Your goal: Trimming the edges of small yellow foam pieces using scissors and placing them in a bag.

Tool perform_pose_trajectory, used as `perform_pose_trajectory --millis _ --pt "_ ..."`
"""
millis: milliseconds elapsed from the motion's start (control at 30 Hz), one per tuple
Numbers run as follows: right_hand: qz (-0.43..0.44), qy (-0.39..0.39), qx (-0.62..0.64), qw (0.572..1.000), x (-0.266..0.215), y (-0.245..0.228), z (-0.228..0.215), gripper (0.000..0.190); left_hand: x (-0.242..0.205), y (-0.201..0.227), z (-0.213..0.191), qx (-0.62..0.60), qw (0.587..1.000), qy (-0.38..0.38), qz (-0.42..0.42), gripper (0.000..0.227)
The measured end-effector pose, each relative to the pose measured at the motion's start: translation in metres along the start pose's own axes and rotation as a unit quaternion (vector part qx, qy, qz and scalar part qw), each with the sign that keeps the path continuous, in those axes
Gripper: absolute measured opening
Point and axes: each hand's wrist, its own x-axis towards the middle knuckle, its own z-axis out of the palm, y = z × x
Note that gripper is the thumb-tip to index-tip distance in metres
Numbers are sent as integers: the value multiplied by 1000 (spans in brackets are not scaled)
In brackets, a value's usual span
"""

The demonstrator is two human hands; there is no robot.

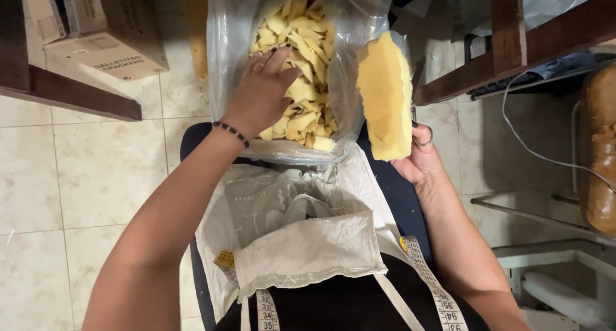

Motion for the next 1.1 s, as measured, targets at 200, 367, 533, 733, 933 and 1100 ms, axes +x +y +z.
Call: perform_pose_trajectory --millis 200,367,533,733,933,1100 --pt "3 -4 -15 1000 0 -3 6 47 -39 31 104 53 991 1 119 8" --pt "0 -1 -18 1000 5 3 -21 48 -47 66 116 -62 993 -73 75 21" --pt "-6 -1 -22 1000 -1 0 -5 47 -45 66 63 -140 989 -45 12 23" --pt "-10 0 -17 1000 -4 -4 13 46 -21 12 47 -178 972 151 -18 24" --pt "-14 -12 -26 999 0 0 -3 45 -16 19 73 4 994 -38 -106 19" --pt "-16 -2 -28 999 3 1 -4 46 -11 14 122 -14 998 48 -44 12"
